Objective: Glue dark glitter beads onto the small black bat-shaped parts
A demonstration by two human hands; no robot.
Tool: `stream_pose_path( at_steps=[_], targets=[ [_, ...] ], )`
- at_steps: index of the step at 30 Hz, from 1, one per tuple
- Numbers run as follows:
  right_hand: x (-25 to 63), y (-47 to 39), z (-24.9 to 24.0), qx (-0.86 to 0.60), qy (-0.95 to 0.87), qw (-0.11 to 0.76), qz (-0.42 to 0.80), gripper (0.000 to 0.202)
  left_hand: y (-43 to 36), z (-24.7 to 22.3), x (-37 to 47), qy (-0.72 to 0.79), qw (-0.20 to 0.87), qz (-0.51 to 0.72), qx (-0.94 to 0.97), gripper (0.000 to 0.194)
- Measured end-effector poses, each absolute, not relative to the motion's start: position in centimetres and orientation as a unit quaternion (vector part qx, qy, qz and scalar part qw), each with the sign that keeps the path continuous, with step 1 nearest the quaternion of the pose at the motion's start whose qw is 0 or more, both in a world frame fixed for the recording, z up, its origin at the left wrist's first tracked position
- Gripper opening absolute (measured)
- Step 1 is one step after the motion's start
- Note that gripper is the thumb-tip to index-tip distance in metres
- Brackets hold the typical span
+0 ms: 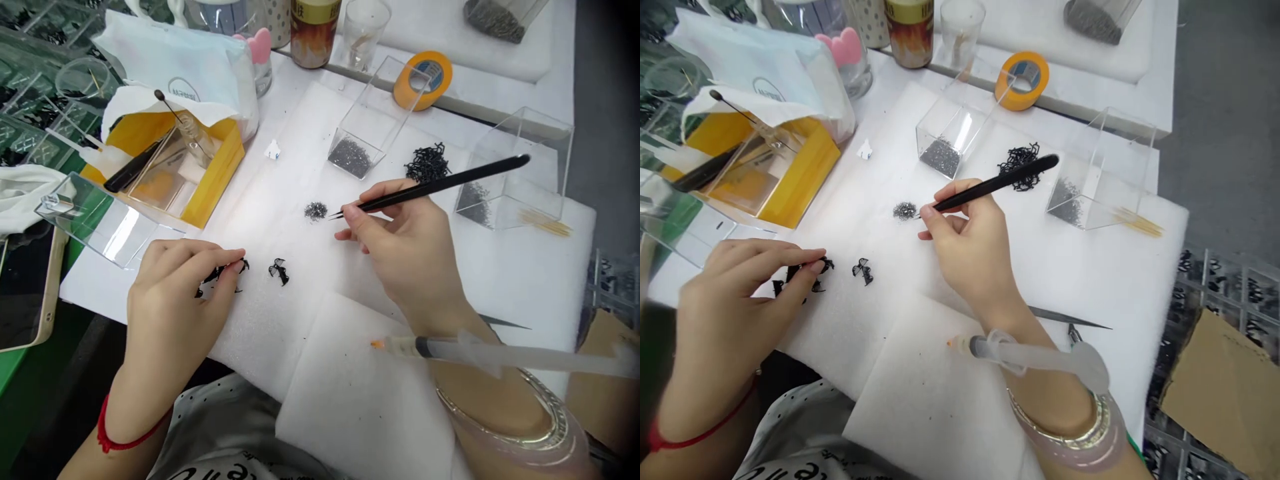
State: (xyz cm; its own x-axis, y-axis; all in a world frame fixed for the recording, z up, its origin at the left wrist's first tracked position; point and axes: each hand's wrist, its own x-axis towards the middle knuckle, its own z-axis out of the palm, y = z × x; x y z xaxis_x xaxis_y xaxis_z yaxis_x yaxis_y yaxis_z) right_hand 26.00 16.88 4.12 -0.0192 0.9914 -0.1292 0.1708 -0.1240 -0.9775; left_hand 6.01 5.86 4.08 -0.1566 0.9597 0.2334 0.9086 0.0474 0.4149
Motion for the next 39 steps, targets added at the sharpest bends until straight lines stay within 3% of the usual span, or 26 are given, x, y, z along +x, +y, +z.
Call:
stream_pose_path(
  at_steps=[5, 15, 24, 26, 34, 39],
  targets=[
    [26.1, 16.8, 4.3, -0.560, -0.534, 0.393, 0.497, 0.013, 6.2, 4.1, 7.0, 0.705, -0.024, 0.231, 0.670, 0.027],
    [25.8, 16.7, 4.2, -0.566, -0.561, 0.354, 0.489, 0.014, 7.6, 4.3, 8.9, 0.579, 0.054, 0.183, 0.793, 0.016],
    [25.9, 17.1, 4.0, -0.579, -0.556, 0.343, 0.488, 0.016, 6.5, 4.6, 9.0, 0.562, 0.101, 0.312, 0.759, 0.009],
    [25.9, 17.1, 3.9, -0.579, -0.556, 0.341, 0.489, 0.016, 5.7, 4.6, 9.0, 0.545, 0.149, 0.343, 0.751, 0.013],
    [26.3, 17.0, 4.2, -0.565, -0.570, 0.326, 0.499, 0.014, 5.0, 5.7, 8.8, 0.432, 0.524, 0.315, 0.663, 0.017],
    [26.6, 16.8, 4.9, -0.556, -0.582, 0.296, 0.515, 0.009, 5.7, 5.5, 9.6, 0.438, 0.650, 0.314, 0.535, 0.020]
  ],
)
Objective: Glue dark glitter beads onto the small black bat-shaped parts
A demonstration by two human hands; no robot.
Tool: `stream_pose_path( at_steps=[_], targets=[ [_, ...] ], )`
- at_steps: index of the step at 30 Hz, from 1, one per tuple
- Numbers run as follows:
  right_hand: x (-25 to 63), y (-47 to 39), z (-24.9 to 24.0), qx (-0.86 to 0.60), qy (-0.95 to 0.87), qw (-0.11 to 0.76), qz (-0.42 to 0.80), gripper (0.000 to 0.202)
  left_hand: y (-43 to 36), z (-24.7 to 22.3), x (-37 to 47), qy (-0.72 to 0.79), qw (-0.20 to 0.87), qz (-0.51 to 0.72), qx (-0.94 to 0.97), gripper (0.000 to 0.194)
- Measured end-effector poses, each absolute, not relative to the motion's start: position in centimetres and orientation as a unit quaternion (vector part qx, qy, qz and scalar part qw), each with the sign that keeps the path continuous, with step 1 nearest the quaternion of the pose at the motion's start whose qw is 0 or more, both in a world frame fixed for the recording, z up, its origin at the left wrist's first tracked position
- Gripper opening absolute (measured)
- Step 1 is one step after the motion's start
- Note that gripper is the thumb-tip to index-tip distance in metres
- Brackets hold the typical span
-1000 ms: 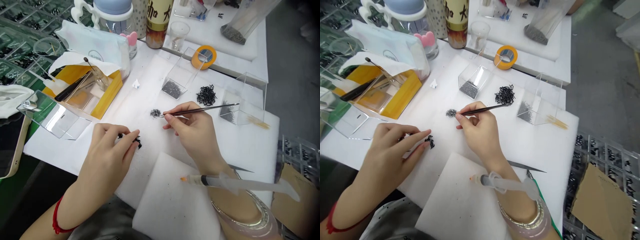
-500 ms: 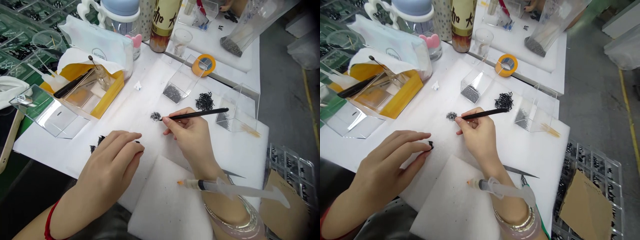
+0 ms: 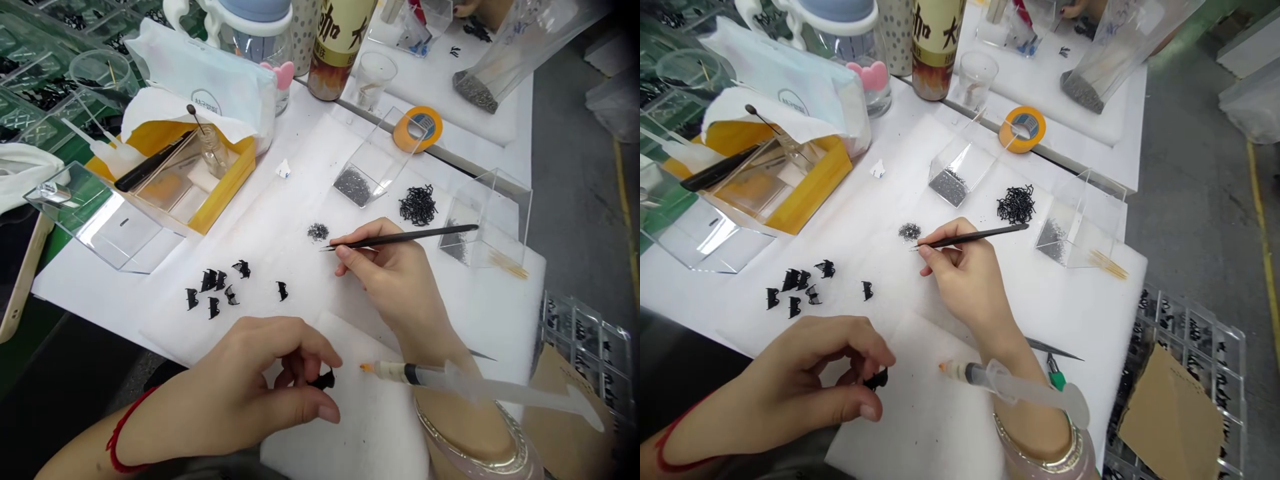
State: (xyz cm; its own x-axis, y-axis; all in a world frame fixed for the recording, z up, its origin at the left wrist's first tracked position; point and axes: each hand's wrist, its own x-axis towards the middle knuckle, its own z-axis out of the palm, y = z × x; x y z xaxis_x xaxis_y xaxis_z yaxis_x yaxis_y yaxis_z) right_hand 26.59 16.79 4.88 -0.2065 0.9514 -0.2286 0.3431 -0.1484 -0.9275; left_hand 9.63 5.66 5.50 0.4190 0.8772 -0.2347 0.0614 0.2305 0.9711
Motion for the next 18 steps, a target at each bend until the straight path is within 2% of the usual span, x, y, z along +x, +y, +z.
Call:
stream_pose_path(
  at_steps=[3, 9, 14, 18],
  targets=[
    [26.7, 16.8, 4.8, -0.562, -0.569, 0.310, 0.515, 0.010, 6.0, 5.0, 10.2, 0.429, 0.680, 0.314, 0.505, 0.028],
    [26.5, 16.8, 4.3, -0.597, -0.544, 0.307, 0.503, 0.019, 6.6, 4.4, 10.7, 0.401, 0.718, 0.332, 0.462, 0.018],
    [26.3, 16.9, 4.2, -0.606, -0.551, 0.301, 0.488, 0.018, 6.4, 4.2, 10.7, 0.398, 0.716, 0.376, 0.433, 0.017],
    [26.5, 16.9, 4.0, -0.601, -0.563, 0.304, 0.479, 0.020, 6.2, 4.2, 10.7, 0.406, 0.748, 0.364, 0.380, 0.016]
  ],
)
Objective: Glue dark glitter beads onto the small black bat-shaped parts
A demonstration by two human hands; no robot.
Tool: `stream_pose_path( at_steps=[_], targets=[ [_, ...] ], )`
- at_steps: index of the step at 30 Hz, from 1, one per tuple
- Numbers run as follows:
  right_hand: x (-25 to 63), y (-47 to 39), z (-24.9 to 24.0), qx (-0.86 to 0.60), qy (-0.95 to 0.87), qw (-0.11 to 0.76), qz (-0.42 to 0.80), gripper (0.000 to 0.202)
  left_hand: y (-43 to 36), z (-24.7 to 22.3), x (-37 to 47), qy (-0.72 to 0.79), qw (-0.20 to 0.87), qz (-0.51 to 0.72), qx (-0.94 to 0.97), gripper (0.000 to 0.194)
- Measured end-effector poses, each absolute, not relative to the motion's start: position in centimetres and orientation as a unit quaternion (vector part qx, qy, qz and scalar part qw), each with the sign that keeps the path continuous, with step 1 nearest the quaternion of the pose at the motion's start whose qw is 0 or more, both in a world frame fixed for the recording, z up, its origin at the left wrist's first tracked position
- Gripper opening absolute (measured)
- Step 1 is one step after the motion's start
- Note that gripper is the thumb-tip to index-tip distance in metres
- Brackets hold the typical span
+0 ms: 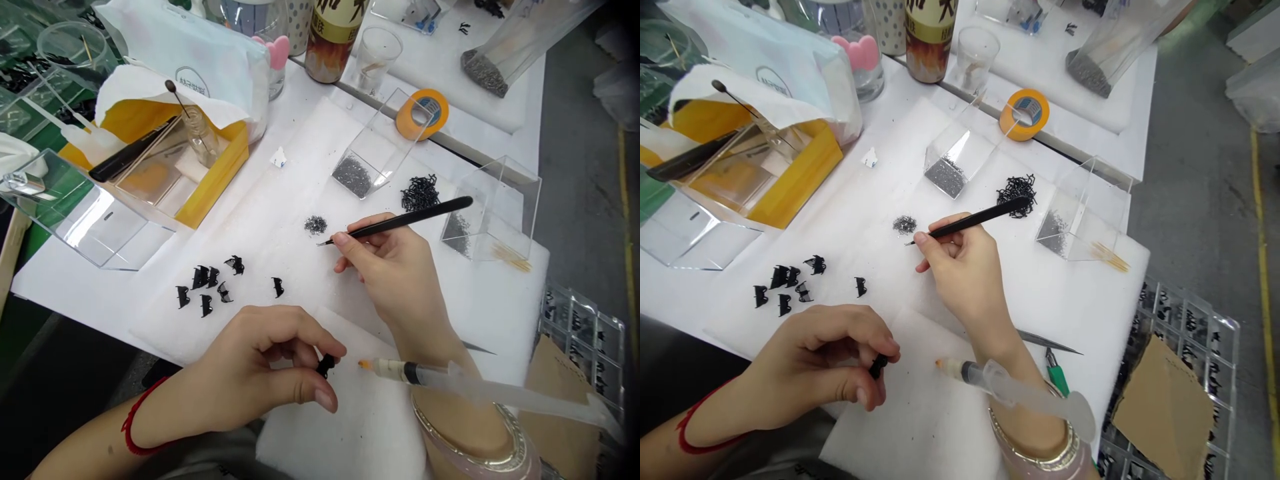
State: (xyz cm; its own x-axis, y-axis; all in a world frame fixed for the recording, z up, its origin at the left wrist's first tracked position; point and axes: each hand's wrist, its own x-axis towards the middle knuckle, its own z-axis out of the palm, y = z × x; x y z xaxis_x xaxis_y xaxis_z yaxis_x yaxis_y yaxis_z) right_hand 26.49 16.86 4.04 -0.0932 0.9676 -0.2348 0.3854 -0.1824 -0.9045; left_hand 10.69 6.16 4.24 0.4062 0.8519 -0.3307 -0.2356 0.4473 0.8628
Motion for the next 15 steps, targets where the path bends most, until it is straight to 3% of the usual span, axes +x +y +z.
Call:
stream_pose_path(
  at_steps=[15],
  targets=[
    [26.33, 16.92, 4.08, -0.601, -0.554, 0.317, 0.481, 0.019, 5.85, 4.03, 10.80, 0.398, 0.734, 0.401, 0.376, 0.024]
  ],
)
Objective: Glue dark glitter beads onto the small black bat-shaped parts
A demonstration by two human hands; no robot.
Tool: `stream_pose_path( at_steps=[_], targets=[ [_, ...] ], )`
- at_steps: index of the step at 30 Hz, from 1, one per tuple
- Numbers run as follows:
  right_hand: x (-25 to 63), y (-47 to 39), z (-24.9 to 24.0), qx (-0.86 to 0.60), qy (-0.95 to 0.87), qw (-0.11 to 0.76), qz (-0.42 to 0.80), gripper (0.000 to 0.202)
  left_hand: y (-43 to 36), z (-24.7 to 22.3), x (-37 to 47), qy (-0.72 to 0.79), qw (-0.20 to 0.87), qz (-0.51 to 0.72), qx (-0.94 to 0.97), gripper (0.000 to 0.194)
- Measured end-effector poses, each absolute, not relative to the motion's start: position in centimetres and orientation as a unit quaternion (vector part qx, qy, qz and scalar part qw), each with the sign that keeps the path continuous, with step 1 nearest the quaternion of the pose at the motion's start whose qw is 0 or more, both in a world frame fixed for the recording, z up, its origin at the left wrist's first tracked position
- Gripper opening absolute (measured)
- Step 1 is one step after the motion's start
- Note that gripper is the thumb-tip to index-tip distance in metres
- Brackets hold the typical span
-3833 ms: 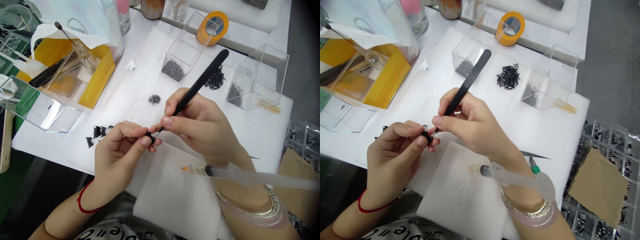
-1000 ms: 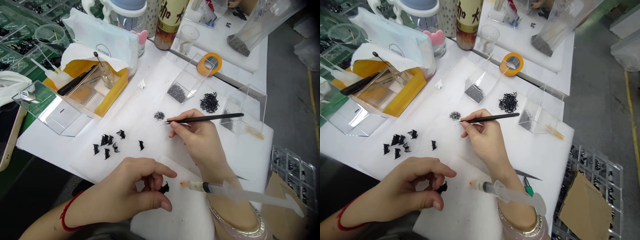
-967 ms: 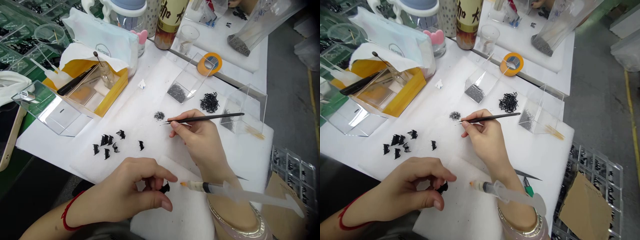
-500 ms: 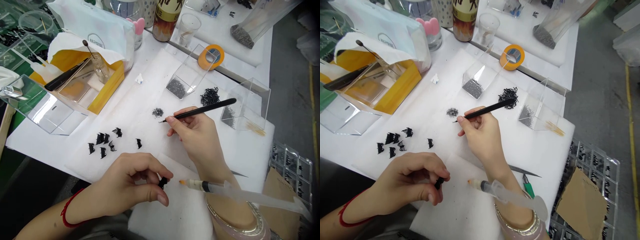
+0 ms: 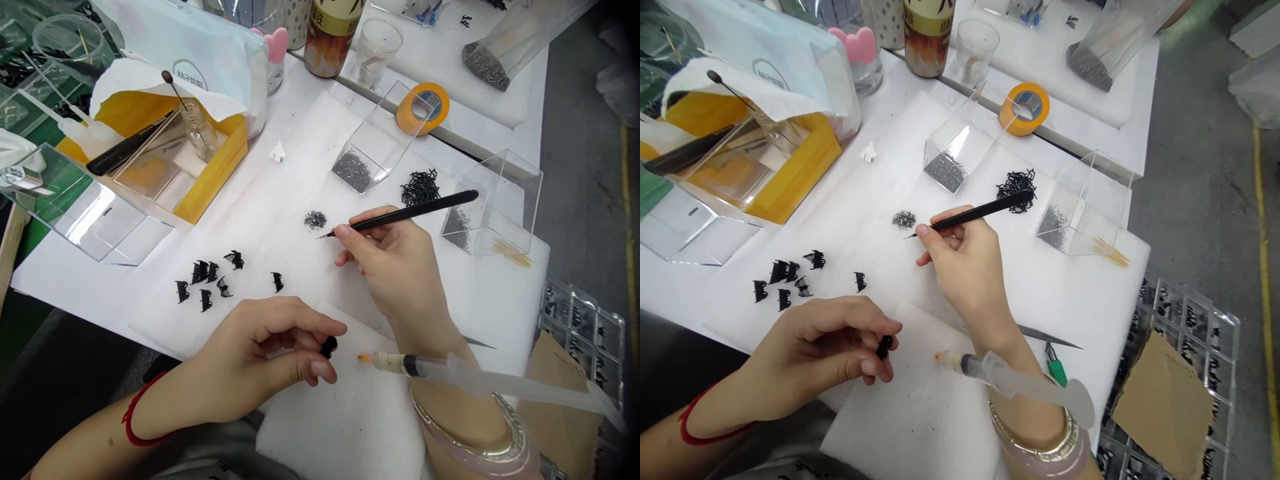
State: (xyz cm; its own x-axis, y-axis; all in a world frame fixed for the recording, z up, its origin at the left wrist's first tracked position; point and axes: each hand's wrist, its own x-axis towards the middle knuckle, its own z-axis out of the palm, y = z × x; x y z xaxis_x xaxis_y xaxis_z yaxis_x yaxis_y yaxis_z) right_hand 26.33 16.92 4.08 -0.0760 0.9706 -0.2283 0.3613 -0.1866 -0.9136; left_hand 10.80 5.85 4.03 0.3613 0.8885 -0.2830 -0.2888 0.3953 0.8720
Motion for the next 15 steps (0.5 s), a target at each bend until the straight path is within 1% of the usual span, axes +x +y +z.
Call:
stream_pose_path(
  at_steps=[8, 15],
  targets=[
    [26.41, 17.00, 3.89, -0.592, -0.560, 0.317, 0.486, 0.020, 5.51, 3.92, 10.82, 0.389, 0.737, 0.416, 0.365, 0.018],
    [26.32, 16.96, 3.86, -0.599, -0.550, 0.318, 0.486, 0.023, 5.66, 3.81, 10.96, 0.390, 0.739, 0.402, 0.374, 0.015]
  ],
)
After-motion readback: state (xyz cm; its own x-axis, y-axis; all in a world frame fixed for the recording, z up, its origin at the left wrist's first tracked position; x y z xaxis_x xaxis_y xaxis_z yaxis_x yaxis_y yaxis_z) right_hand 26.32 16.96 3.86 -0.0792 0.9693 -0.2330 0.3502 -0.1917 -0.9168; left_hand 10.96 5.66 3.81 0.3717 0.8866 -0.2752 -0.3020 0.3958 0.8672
